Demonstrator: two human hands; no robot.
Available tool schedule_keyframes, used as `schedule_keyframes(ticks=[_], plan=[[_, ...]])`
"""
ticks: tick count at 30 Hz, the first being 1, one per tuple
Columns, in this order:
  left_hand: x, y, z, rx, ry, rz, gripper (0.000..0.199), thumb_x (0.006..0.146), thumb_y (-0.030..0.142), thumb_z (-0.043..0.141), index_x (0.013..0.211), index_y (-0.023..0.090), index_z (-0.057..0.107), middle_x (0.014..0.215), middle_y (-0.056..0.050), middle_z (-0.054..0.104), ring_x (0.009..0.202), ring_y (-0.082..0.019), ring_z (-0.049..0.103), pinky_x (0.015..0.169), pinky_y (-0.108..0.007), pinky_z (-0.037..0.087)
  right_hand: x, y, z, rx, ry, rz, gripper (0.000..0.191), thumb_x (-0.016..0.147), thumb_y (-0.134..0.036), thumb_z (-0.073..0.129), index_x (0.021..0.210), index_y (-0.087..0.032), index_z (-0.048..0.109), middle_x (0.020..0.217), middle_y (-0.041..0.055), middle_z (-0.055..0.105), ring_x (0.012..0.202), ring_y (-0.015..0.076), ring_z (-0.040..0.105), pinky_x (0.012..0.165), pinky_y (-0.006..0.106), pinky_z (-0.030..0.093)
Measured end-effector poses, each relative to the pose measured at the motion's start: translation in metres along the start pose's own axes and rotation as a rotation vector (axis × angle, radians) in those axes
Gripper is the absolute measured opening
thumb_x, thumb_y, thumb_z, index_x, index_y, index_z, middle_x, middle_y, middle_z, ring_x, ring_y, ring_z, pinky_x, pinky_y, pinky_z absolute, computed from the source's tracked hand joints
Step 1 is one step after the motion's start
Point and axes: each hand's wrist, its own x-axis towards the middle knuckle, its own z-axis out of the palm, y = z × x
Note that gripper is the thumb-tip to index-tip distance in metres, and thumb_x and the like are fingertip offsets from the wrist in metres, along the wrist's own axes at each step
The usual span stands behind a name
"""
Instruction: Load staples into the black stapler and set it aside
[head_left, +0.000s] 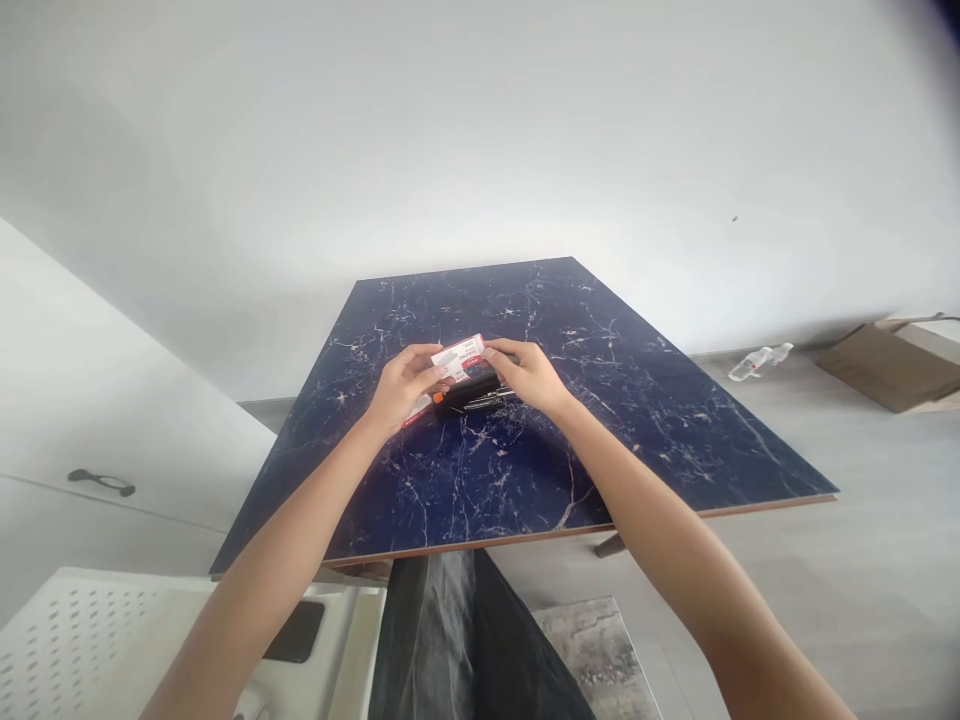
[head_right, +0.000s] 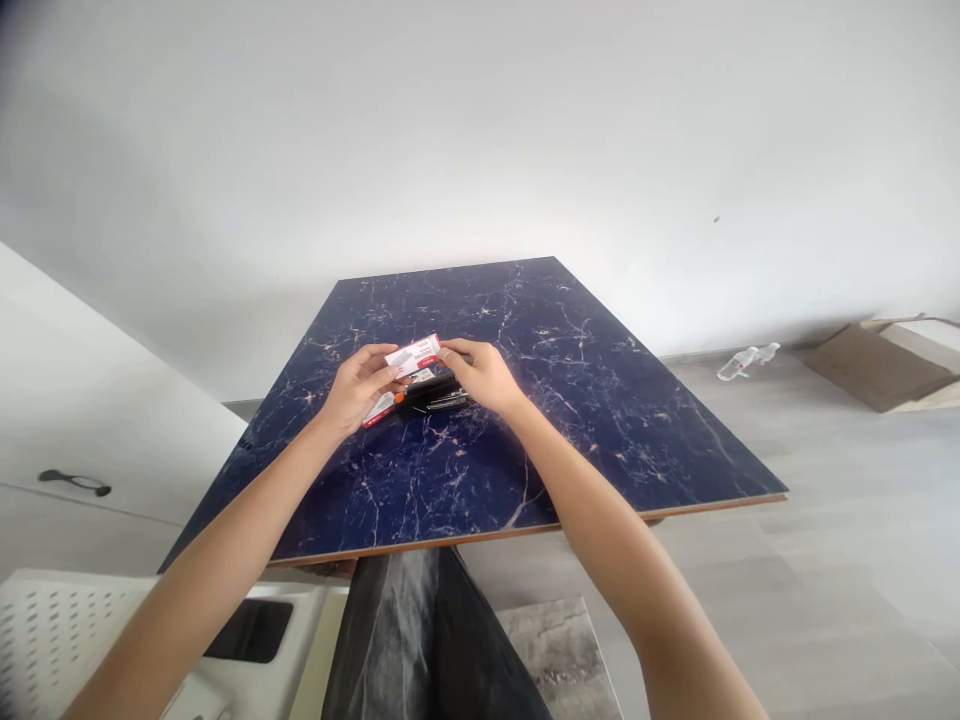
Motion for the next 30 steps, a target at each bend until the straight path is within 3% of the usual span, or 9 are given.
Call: schedule_keyframes(ticks=[4, 8, 12, 15, 19, 30], plan=[[-0.002, 0.0, 0.003, -0.063, -0.049, -0.022, 0.042, 0.078, 0.033, 0.082, 0.114, 0.022, 0.063, 0.111, -0.008, 0.073, 0.08, -0.018, 0.074, 0.077, -0.031, 0.062, 0.001, 0.005, 0.003, 0.188, -0.013, 0.052, 0.044, 0.092, -0.054, 0.056, 0.113, -0.02, 0.073, 0.073, 0.0013, 0.061, 0.053, 0.0101, 0.04, 0.048, 0.024, 0.031], [-0.004, 0.001, 0.007, -0.13, -0.052, -0.049, 0.043, 0.079, 0.03, 0.081, 0.118, 0.023, 0.063, 0.108, -0.006, 0.074, 0.082, -0.017, 0.075, 0.077, -0.028, 0.061, 0.001, 0.003, 0.008, 0.309, -0.031, 0.04, 0.049, 0.091, -0.058, 0.056, 0.114, -0.018, 0.072, 0.075, 0.0014, 0.059, 0.052, 0.0088, 0.037, 0.046, 0.024, 0.03], [-0.005, 0.004, 0.01, -0.174, -0.055, -0.058, 0.045, 0.078, 0.029, 0.082, 0.12, 0.023, 0.065, 0.107, -0.007, 0.074, 0.082, -0.017, 0.075, 0.077, -0.026, 0.062, -0.002, -0.004, 0.011, 0.249, -0.02, -0.003, 0.05, 0.094, -0.058, 0.052, 0.121, -0.019, 0.069, 0.078, 0.002, 0.062, 0.053, 0.0093, 0.041, 0.048, 0.024, 0.034], [-0.004, 0.004, 0.012, -0.215, -0.026, -0.057, 0.046, 0.08, 0.029, 0.081, 0.122, 0.022, 0.065, 0.105, -0.007, 0.075, 0.081, -0.016, 0.075, 0.075, -0.024, 0.062, -0.005, -0.011, 0.012, 0.154, 0.087, -0.064, 0.049, 0.093, -0.053, 0.056, 0.129, -0.021, 0.063, 0.081, 0.002, 0.064, 0.06, 0.0119, 0.049, 0.056, 0.025, 0.043], [-0.004, 0.002, 0.015, -0.247, 0.004, -0.067, 0.046, 0.082, 0.034, 0.079, 0.124, 0.024, 0.063, 0.104, -0.006, 0.076, 0.086, -0.017, 0.076, 0.078, -0.024, 0.062, -0.008, -0.017, 0.015, 0.079, 0.209, -0.106, 0.042, 0.09, -0.051, 0.061, 0.116, -0.018, 0.067, 0.082, 0.0033, 0.064, 0.07, 0.0151, 0.056, 0.066, 0.028, 0.048], [-0.005, 0.003, 0.012, -0.267, 0.024, -0.072, 0.048, 0.084, 0.036, 0.077, 0.128, 0.026, 0.06, 0.103, -0.004, 0.076, 0.087, -0.016, 0.075, 0.082, -0.025, 0.062, -0.01, -0.021, 0.019, 0.176, 0.111, -0.054, 0.05, 0.087, -0.045, 0.065, 0.129, -0.018, 0.065, 0.076, -0.0002, 0.061, 0.061, 0.0118, 0.051, 0.062, 0.028, 0.048]])
